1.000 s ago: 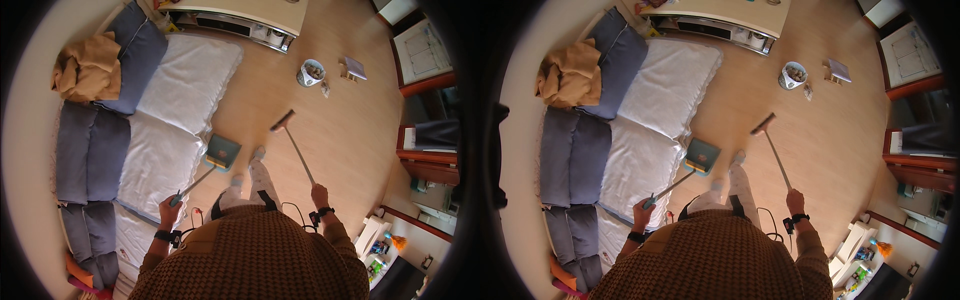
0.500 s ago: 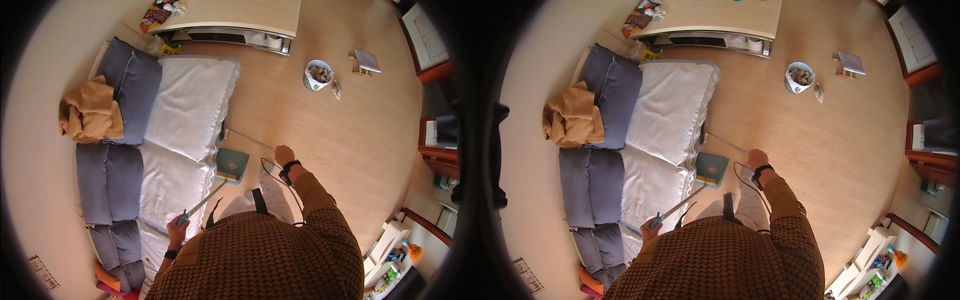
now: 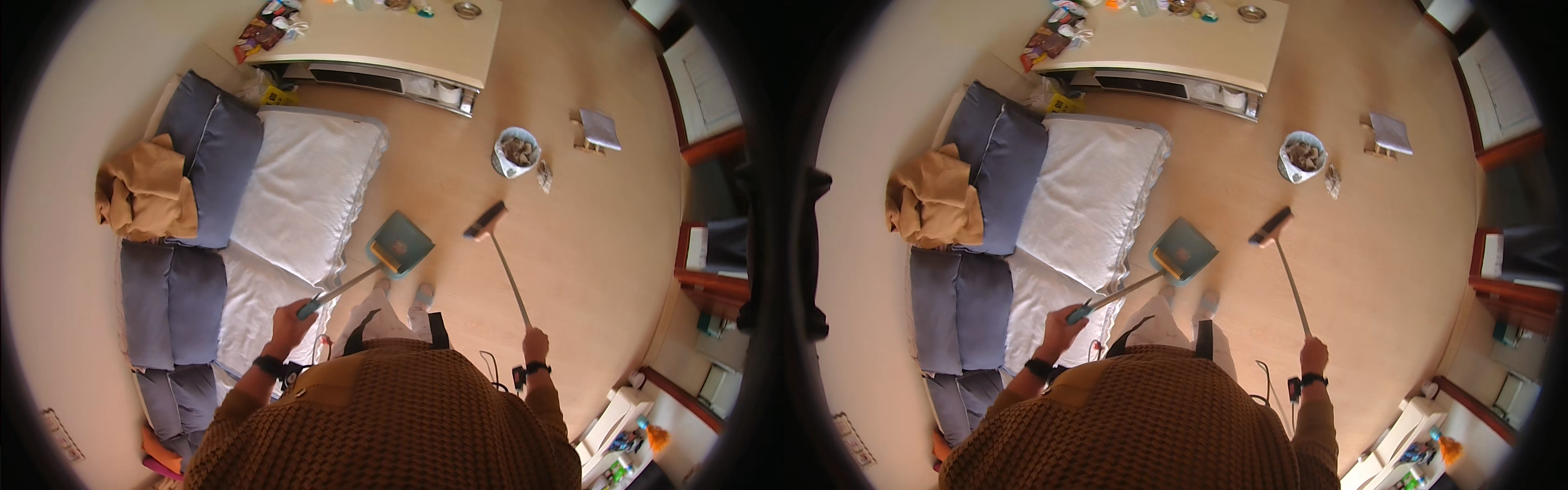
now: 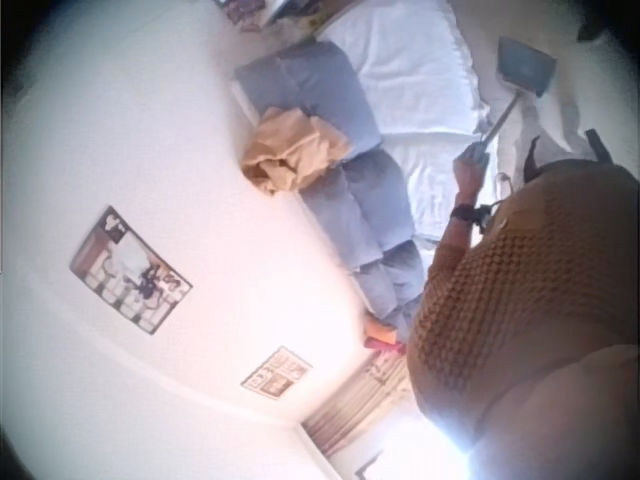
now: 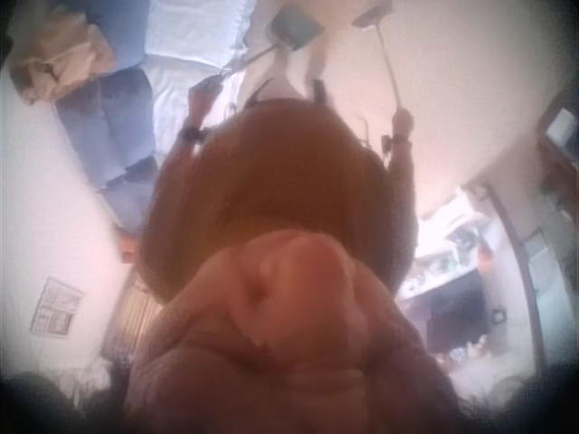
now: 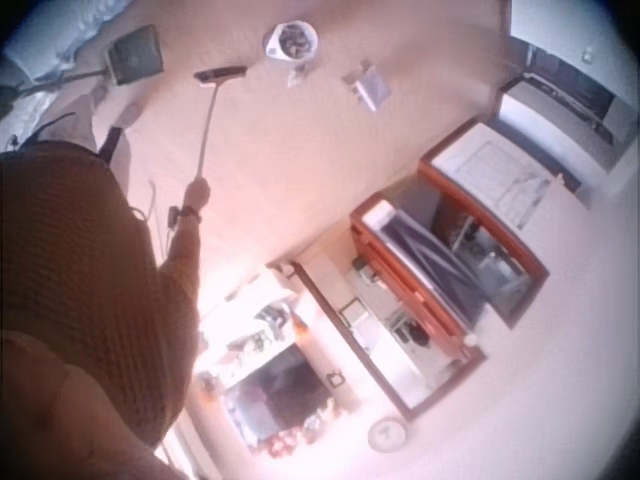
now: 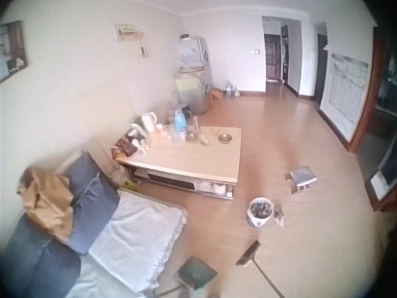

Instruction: The person sweeps the floor with a broom and dustpan, moving from the living room to the kitchen and back. They gather debris into the dustpan and continue sweeping different areas of the room.

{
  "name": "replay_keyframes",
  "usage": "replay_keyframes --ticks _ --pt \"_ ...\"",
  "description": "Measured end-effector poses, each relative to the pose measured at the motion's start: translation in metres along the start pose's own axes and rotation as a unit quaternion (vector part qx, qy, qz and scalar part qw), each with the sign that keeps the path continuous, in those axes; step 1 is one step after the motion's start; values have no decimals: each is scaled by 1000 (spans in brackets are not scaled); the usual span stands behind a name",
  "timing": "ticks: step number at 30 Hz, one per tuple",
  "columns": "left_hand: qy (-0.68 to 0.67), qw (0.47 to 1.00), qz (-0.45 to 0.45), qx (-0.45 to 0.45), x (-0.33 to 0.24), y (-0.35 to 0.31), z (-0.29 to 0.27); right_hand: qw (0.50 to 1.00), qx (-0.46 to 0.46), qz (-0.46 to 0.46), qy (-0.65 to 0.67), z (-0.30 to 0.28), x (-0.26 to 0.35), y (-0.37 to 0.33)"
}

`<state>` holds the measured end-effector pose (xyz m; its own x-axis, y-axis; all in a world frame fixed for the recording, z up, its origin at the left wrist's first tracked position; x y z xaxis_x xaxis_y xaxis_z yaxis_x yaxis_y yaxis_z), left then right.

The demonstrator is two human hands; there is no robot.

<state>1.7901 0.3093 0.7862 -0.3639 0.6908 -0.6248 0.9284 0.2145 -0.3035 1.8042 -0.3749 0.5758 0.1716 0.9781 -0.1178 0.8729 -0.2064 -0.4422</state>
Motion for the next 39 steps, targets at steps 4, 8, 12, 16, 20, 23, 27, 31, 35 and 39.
replay_keyframes --ticks 4,8,12,16,20,23,27,31,35,39 --pt "4 999 50 19 -46 62 1 998 -36 42 8 -76 -13 -1" --pt "11 995 81 61 -66 120 4 995 -53 21 -80 -149 26 34" --pt "-4 994 80 81 -58 182 8 986 -113 -49 -115 -215 114 98" --pt "-21 991 65 112 -35 255 10 972 -164 -126 -113 -283 235 173" --pt "-31 986 96 133 -29 318 4 953 -180 -223 -94 -339 380 258" --pt "-29 981 100 164 -25 350 -3 938 -181 -280 -97 -362 493 329" --pt "-37 965 97 240 -14 378 -9 938 -114 -326 -21 -357 636 419" --pt "-40 953 99 284 3 395 -23 912 -83 -382 125 -343 771 467" --pt "-31 953 68 295 33 411 -36 895 -18 -420 151 -318 880 486" --pt "-65 970 36 233 64 427 -59 886 4 -440 145 -304 941 488"
Point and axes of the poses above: each hand's wrist, its own y-axis towards the middle knuckle, its own z-axis out of the palm, x = y × z, the point moved 10 cm from there along y, towards the middle knuckle, and after that the axes turned 3 degrees about z, right-handed, at the moved point
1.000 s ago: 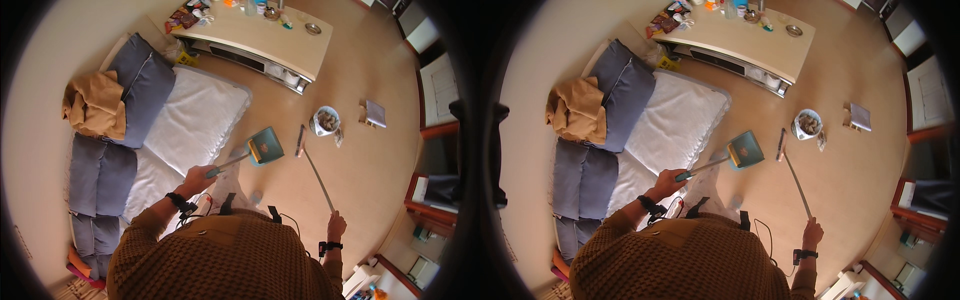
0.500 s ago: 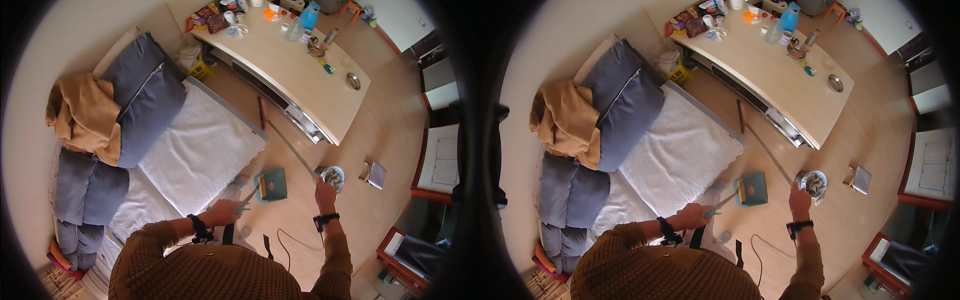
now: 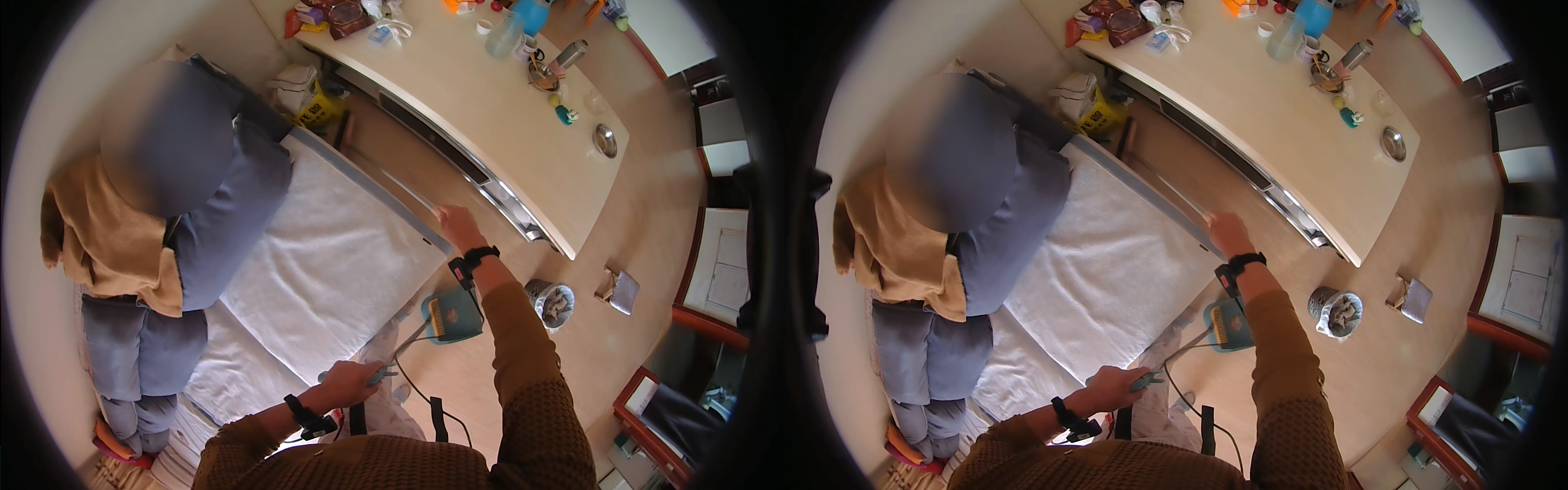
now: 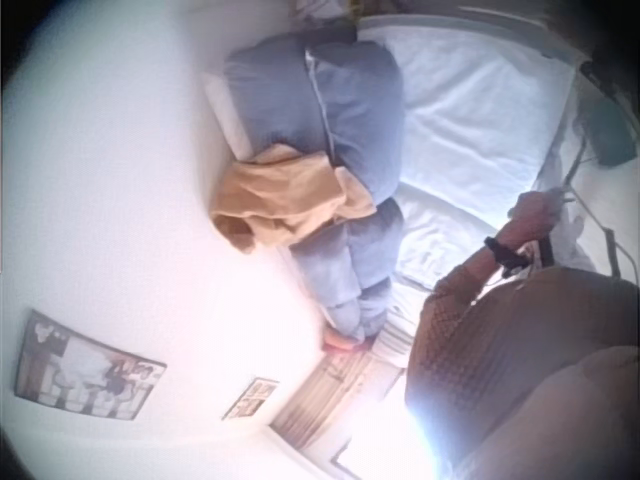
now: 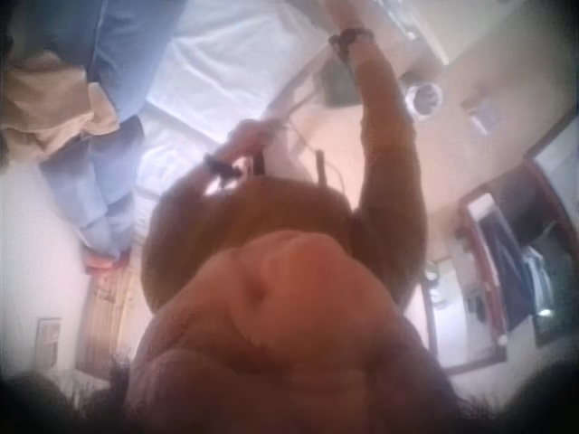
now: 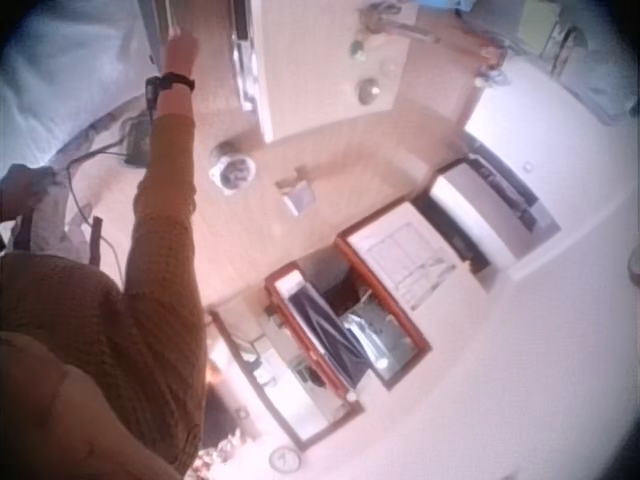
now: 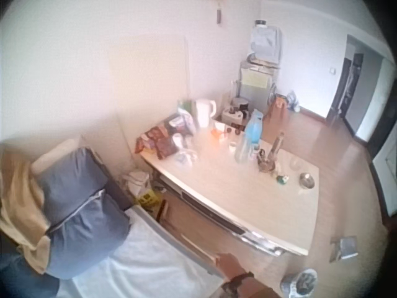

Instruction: The person sweeps the floor with a broom and dustpan, moving from the living room to the kitchen and back. They gather debris into the dustpan and continue sweeping different areas of the room.

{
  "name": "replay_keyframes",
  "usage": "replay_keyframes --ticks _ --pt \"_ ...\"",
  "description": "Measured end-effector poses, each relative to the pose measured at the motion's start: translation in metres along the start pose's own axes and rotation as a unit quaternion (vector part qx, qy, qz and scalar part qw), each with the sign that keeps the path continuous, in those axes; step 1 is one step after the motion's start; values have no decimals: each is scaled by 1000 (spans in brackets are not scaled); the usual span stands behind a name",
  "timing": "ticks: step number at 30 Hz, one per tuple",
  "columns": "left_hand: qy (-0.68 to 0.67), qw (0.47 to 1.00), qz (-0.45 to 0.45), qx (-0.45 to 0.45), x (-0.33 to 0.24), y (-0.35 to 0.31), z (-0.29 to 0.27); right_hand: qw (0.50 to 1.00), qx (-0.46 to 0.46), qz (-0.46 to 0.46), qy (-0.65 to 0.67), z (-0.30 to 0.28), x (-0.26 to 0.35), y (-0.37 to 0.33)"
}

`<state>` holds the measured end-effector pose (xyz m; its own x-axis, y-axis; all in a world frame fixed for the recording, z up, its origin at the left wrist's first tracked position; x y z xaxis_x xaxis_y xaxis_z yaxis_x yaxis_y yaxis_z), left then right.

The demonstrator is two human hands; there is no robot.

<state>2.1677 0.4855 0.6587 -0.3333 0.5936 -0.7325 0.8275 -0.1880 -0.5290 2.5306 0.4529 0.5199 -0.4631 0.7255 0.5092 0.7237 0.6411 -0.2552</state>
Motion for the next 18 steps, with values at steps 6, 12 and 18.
replay_keyframes --ticks 6,12,18 --pt "-49 997 -58 5 29 5 -16 999 23 23 -23 35 -33 -11" --pt "-12 999 -34 16 26 19 -26 974 31 216 60 39 -132 -130" --pt "41 998 27 41 1 33 -24 932 18 340 123 35 -181 -280"
Point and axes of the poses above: each hand's wrist, its own y-axis towards the middle knuckle, its own z-axis out of the palm, x = y × z, the point moved 10 cm from there along y, towards the middle knuckle, and after that the axes turned 3 degrees about z, right-handed, at the moved point
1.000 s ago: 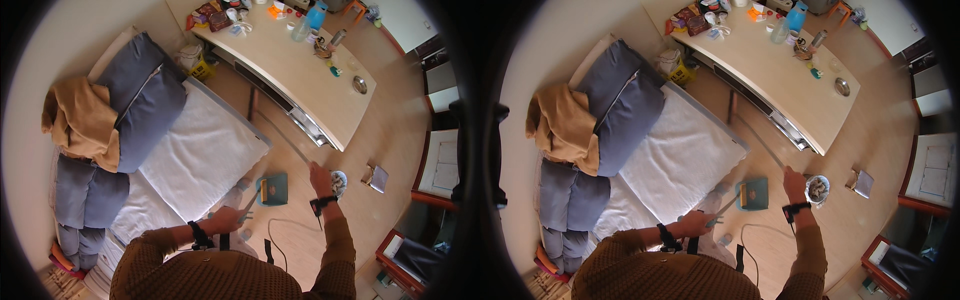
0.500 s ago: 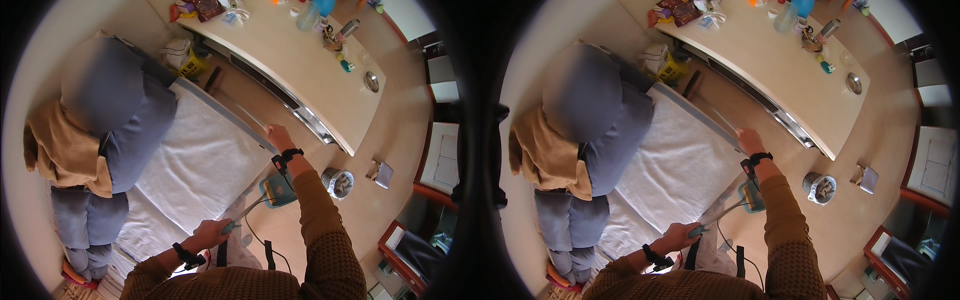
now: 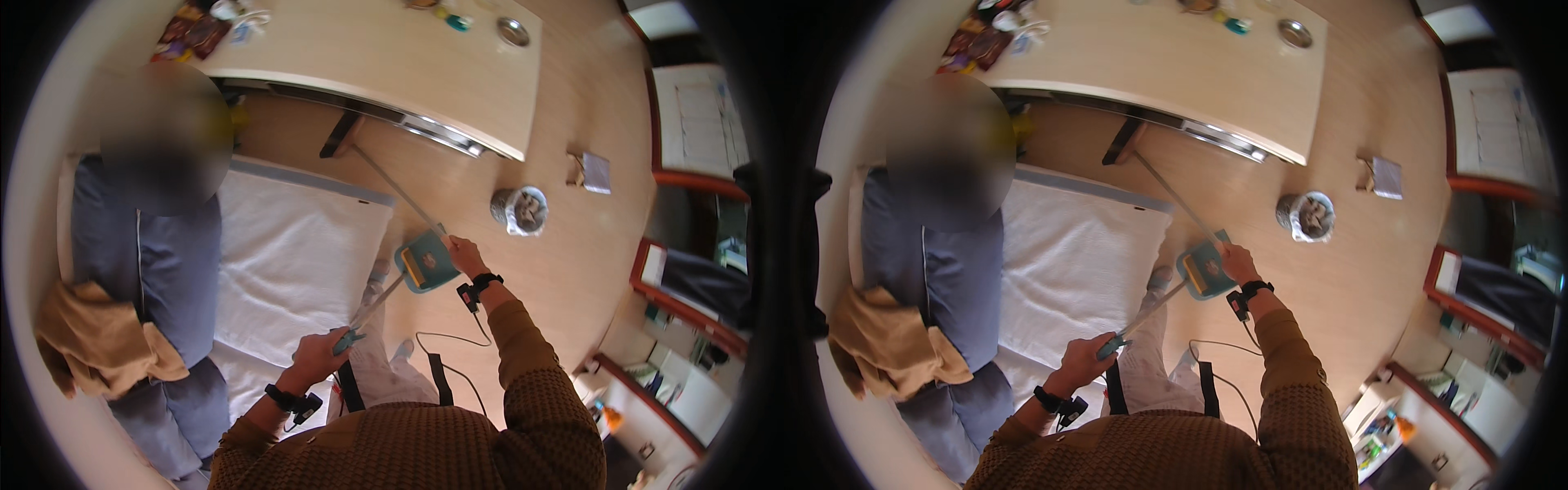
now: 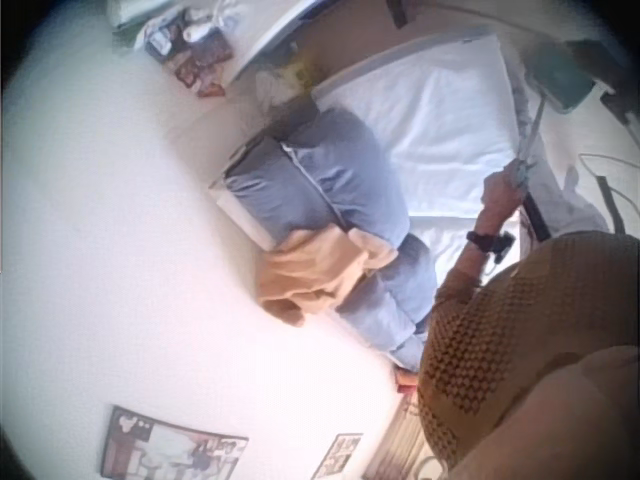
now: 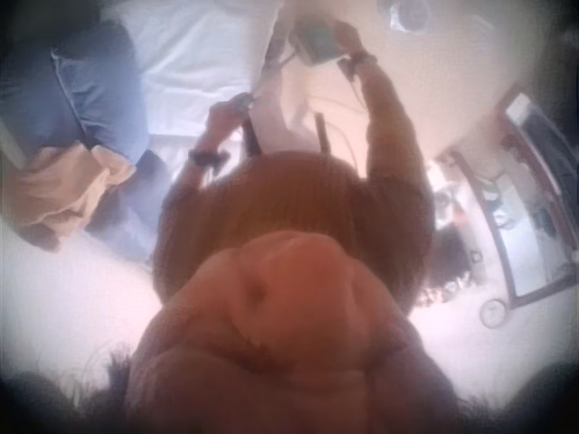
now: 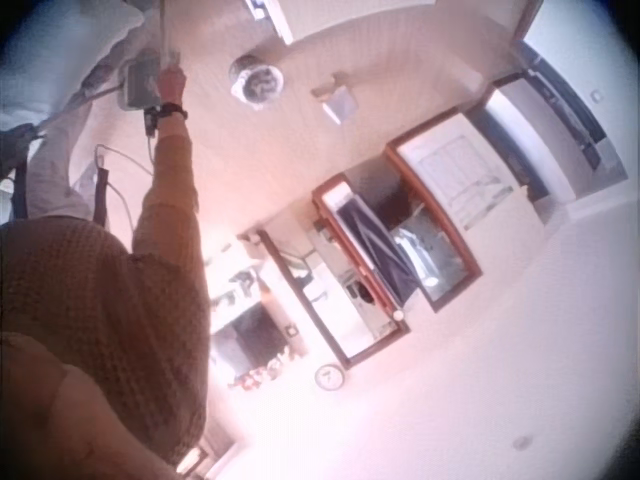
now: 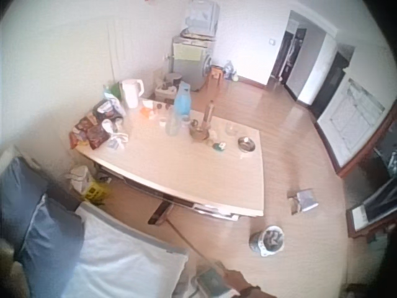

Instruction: The person sweeps the floor with a broom and dustpan, moving from the living room to the kitchen and back. They gather debris into the dustpan and continue sweeping different areas of the room.

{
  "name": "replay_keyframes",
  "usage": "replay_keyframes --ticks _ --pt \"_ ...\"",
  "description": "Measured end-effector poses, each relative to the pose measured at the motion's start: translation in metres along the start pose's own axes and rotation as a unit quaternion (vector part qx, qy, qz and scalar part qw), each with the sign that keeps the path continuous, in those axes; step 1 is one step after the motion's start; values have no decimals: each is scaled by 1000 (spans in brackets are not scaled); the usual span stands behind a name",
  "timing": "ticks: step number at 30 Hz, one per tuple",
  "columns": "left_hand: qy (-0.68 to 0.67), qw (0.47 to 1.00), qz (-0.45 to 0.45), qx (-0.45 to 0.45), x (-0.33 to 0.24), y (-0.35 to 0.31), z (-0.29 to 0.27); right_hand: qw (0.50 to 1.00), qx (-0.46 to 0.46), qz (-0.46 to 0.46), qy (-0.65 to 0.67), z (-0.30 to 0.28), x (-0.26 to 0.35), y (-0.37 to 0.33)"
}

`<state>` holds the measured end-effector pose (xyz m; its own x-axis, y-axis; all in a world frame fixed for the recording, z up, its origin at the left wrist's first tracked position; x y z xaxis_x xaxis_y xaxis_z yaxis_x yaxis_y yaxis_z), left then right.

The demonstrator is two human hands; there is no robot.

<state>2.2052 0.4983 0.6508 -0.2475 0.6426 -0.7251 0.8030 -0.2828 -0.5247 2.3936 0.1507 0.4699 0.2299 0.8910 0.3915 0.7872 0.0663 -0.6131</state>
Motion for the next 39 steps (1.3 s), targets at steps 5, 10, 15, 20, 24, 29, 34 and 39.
replay_keyframes --ticks 5,10,15,20,24,29,34,39 --pt "58 997 34 43 -29 9 9 998 -48 49 18 -1 -73 -76" --pt "115 988 81 66 -68 16 31 987 -81 122 70 3 -162 -155" --pt "178 971 139 81 -102 19 58 966 -103 209 109 30 -242 -230" --pt "211 960 165 81 -126 14 90 933 -118 286 184 69 -301 -307" --pt "197 965 159 72 -136 12 108 905 -102 358 206 103 -339 -399" --pt "183 963 183 76 -160 3 141 888 -81 403 206 159 -375 -518" --pt "241 937 243 74 -186 -10 189 821 -108 502 249 231 -421 -653" --pt "271 927 251 66 -199 2 210 765 -140 595 205 265 -451 -778"
Point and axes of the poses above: each hand's wrist, its own y-axis towards the middle knuckle, its own z-axis out of the palm, x = y × z, the point moved 10 cm from there along y, towards the middle knuckle, and after that the axes turned 3 degrees about z, right-handed, at the moved point
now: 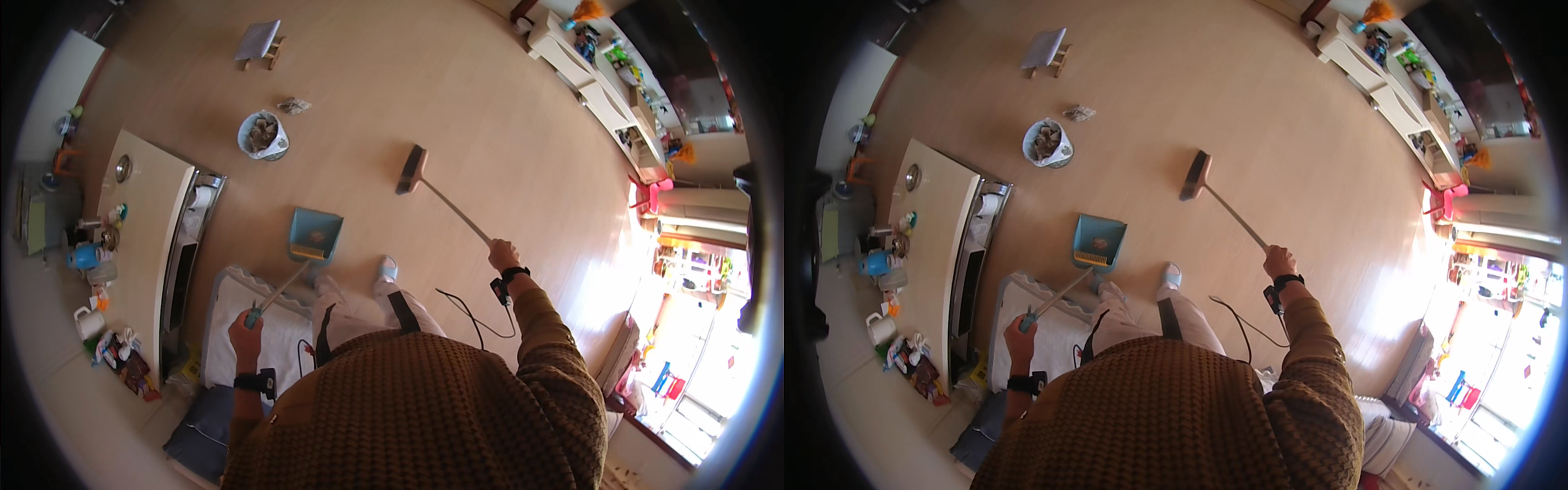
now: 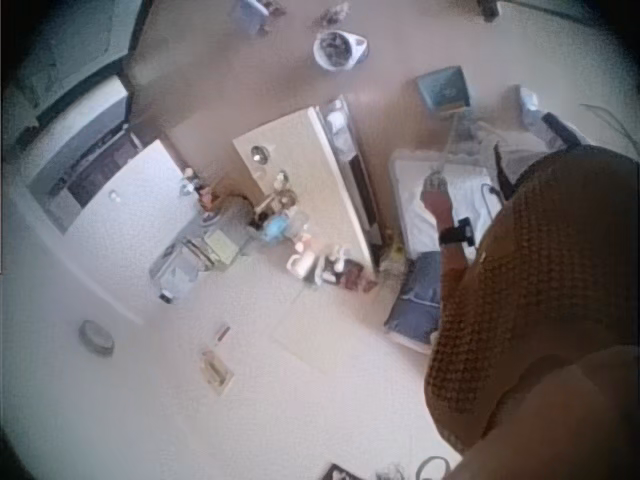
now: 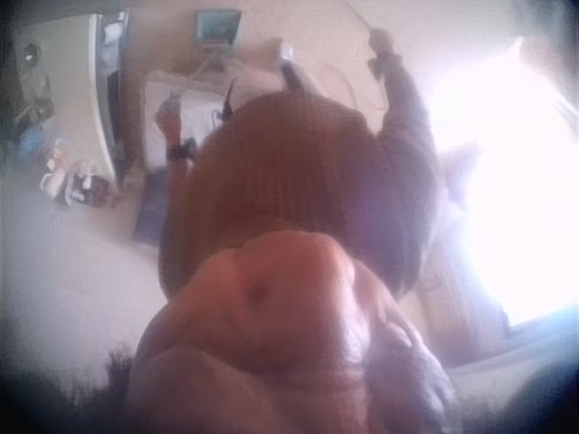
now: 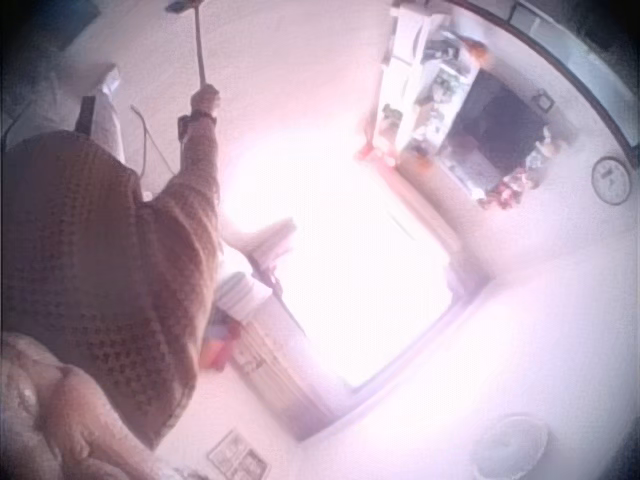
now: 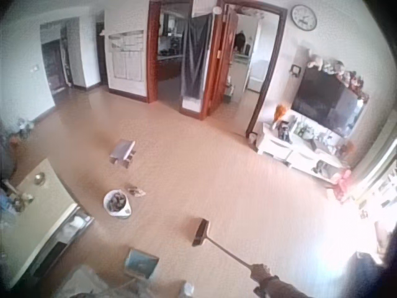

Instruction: The person sweeps the floor with a broom and dustpan, moving from the living room to the kitchen and back. They gather debris into the dustpan and continue sweeping different areas of the room.

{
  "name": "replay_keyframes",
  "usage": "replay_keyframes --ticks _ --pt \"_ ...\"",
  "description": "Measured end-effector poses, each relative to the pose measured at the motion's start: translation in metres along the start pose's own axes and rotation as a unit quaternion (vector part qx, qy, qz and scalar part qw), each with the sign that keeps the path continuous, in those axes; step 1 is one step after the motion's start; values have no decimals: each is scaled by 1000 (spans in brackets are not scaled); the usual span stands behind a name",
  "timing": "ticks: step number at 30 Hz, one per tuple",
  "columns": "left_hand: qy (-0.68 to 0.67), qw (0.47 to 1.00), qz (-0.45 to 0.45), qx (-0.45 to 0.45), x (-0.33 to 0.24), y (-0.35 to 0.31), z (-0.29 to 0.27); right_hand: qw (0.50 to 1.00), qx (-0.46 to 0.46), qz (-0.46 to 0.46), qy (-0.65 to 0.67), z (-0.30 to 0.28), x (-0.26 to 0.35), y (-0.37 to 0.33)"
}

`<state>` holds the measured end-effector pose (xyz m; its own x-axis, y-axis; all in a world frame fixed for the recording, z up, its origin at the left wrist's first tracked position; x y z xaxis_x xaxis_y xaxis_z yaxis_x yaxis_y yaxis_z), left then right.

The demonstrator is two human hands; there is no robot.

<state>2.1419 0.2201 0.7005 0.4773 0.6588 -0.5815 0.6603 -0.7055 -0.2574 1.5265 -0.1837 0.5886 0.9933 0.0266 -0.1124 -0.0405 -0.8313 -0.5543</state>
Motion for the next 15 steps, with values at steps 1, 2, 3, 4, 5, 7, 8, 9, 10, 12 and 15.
replay_keyframes --ticks 1,2,3,4,5,7,8,9,10,12,15 --pt "4 1000 4 -2 -3 7 -1 999 -31 -12 3 -10 -15 -5" --pt "9 1000 11 -9 -2 11 2 998 -52 -31 3 -6 -24 -9" --pt "18 1000 -20 -2 1 16 4 997 -64 -41 -4 -14 -31 -15" --pt "-12 999 -36 -4 3 19 5 997 -70 -44 0 -20 -40 -25" --pt "4 1000 -11 -10 -4 21 5 996 -74 -45 3 -24 -50 -39" --pt "21 999 6 -23 -13 27 5 996 -66 -53 9 -33 -67 -63" --pt "29 999 10 -19 -17 29 6 997 -53 -60 12 -36 -73 -73" --pt "30 999 12 -18 -18 30 7 997 -41 -70 12 -36 -78 -84" --pt "36 999 3 -14 -17 32 7 996 -36 -77 31 -39 -81 -90" --pt "38 999 9 -12 -17 36 5 995 -23 -90 29 -37 -86 -90" --pt "33 999 16 -17 -13 41 1 993 -24 -119 -9 -29 -89 -67"
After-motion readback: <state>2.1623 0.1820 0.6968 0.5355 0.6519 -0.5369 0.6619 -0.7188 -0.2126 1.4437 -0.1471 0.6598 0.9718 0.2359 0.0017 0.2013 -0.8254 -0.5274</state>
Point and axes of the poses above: each hand's wrist, its own y-axis towards the middle knuckle, its own z-axis out of the palm, x = y × z, the point moved 10 cm from there along y, towards the middle knuckle, and after that the axes turned 3 degrees about z, right-handed, at the moved point
